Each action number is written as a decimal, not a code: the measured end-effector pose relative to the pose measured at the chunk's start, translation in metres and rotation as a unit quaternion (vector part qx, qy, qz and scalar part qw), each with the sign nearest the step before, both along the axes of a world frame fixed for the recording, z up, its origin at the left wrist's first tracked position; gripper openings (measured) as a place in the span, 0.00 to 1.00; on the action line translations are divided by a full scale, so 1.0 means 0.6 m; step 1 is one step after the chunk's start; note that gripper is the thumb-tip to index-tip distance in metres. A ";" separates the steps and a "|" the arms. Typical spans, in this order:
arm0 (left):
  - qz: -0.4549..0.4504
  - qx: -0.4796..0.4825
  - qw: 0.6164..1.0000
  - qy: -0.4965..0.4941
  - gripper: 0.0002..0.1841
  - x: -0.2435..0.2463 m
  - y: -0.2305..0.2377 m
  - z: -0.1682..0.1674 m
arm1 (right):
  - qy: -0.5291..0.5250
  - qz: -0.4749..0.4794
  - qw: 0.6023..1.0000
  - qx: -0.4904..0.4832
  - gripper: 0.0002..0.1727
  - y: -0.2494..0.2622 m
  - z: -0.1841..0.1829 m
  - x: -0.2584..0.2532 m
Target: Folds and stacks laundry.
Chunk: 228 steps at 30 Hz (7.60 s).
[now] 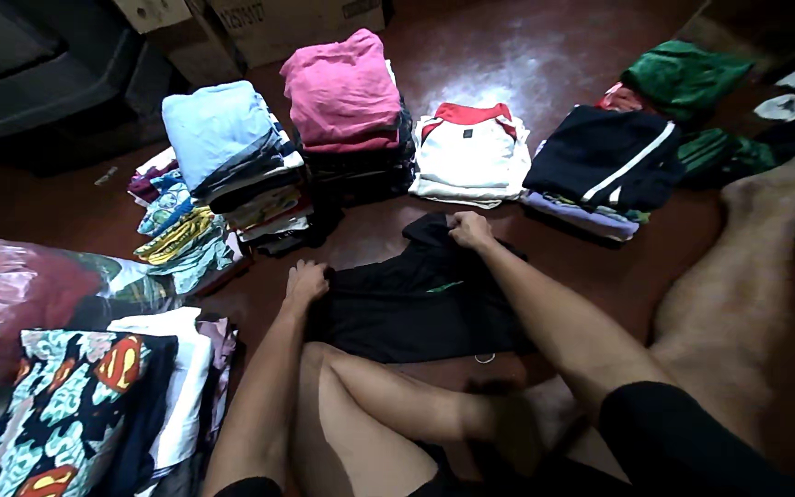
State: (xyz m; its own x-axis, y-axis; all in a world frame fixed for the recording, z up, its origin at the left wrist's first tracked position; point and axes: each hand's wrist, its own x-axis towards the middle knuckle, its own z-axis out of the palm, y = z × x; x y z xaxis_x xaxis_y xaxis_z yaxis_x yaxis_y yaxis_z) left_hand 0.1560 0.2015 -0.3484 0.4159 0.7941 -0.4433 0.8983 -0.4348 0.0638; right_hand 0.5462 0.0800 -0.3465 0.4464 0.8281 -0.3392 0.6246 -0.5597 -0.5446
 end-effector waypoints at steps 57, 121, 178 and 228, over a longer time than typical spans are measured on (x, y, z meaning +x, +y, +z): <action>0.302 -0.151 0.892 -0.300 0.29 0.015 -0.002 -0.033 | -0.170 0.086 0.980 0.058 0.38 -0.289 -0.095 -0.040; 0.056 -0.435 0.609 -0.661 0.38 0.070 -0.068 0.040 | 0.172 -0.265 0.924 0.214 0.23 -0.178 -0.024 -0.136; 0.111 -0.295 0.890 -0.331 0.29 0.153 -0.130 -0.017 | -0.104 -0.065 0.990 0.075 0.37 -0.282 -0.094 -0.175; 0.188 0.255 0.941 -0.116 0.26 -0.238 -0.307 -0.178 | 0.733 -0.010 0.551 0.399 0.19 0.242 0.503 -0.428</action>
